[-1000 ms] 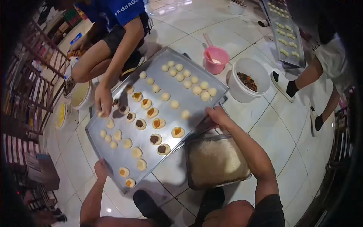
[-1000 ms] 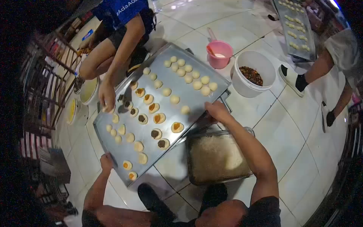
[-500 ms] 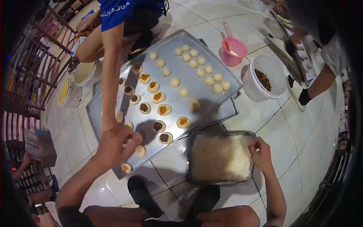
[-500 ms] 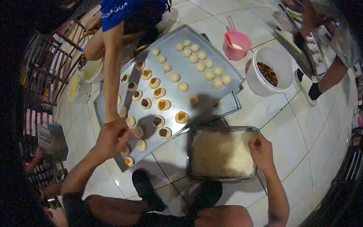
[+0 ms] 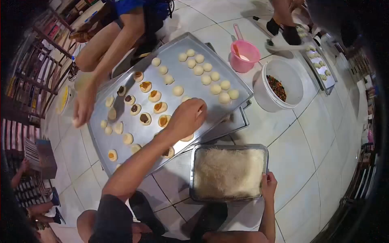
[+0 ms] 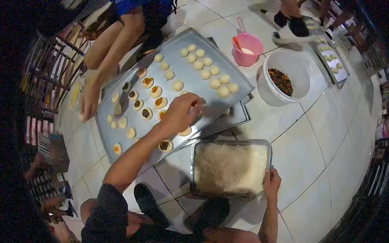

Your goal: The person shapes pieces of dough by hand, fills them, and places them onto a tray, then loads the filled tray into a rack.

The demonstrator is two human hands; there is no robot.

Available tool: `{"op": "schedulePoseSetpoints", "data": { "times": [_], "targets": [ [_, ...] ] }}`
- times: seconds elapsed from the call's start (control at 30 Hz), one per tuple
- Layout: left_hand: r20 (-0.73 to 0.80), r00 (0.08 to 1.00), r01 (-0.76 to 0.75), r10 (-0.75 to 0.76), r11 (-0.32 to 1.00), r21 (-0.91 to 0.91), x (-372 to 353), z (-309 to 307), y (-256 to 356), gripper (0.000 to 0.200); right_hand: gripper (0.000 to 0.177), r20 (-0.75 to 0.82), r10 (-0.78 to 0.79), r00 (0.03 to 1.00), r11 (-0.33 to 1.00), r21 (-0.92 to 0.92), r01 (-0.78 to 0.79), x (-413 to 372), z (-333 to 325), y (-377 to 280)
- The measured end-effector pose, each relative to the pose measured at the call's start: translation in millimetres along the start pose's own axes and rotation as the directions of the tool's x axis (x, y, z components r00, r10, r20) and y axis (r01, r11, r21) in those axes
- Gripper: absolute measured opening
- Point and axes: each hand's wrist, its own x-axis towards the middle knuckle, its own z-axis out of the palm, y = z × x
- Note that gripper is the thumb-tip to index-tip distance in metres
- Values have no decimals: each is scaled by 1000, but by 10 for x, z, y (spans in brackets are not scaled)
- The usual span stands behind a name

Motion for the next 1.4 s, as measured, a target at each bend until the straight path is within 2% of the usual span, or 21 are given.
{"op": "schedulePoseSetpoints", "data": {
  "times": [0.13,0.27,0.43,0.5,0.53,0.6,0.67,0.77,0.83,0.87,0.9,0.93,1.0,1.03,1.1,1.17,1.2,1.27,1.3,1.4],
  "targets": [
    [-125,990,52,-60,997,-64,-297,201,-122,20,14,82,23,996,998,60,-28,127,66,250],
    [-287,957,-14,31,998,59,-428,282,-263,25,16,71,4,997,1000,18,-5,337,40,313],
    [-163,986,-32,44,996,78,-657,-109,-413,26,18,99,-37,994,998,-37,41,674,110,175],
    [-119,989,-60,83,980,189,-748,-580,-426,26,16,109,-76,991,994,-70,84,712,133,87],
    [-18,999,-40,45,982,187,-760,-880,-404,23,15,89,-111,990,988,-94,119,720,158,5],
    [22,991,127,-136,964,234,-963,-1316,-397,20,13,53,-183,982,972,-140,189,689,210,-199],
    [-18,994,107,-107,944,314,-1342,-1730,-398,25,13,33,-257,966,947,-192,258,589,220,-454],
    [-16,969,234,-248,888,396,-1624,-2048,-435,23,16,-32,-375,926,899,-256,355,583,154,-818],
    [-107,943,333,-315,882,333,-2224,-2128,-491,23,21,204,-403,892,881,-177,438,319,441,-1360],
    [-146,926,375,-347,886,273,-2431,-2146,-486,22,21,232,-414,880,872,-176,457,157,613,-1692],
    [-185,907,413,-379,886,210,-2608,-2160,-476,22,21,462,-461,758,817,-112,565,-3,845,-2069],
    [-207,890,438,-406,887,146,-2762,-2189,-494,22,22,653,-470,595,767,-32,641,-238,1078,-2400],
    [-259,845,489,-468,872,20,-3107,-2111,-581,20,22,887,-313,338,698,-26,716,-778,1568,-2904],
    [-265,839,496,-476,868,10,-3262,-2064,-614,20,19,899,-437,33,513,219,830,-914,1878,-2901],
    [-260,783,531,-565,825,-194,-3531,-1925,-590,17,18,960,-235,-151,541,258,801,-1346,2334,-3118],
    [-305,770,497,-561,826,-265,-3710,-1815,-555,17,18,915,-265,-305,478,399,782,-1493,2872,-2897],
    [-341,757,455,-558,824,-337,-3875,-1764,-613,17,13,952,-185,-245,586,307,750,-1710,3136,-2811],
    [-410,719,366,-562,806,-464,-4190,-1730,-738,17,14,946,-265,-186,503,300,810,-2040,3761,-2465],
    [-410,714,365,-567,802,-473,-4265,-1721,-749,17,14,948,-256,-188,501,297,813,-2153,3896,-2378],
    [-425,577,298,-697,665,-685,-4284,-1665,-680,14,18,960,-281,-1,398,118,910,-2316,4035,-2226]
  ]
}}
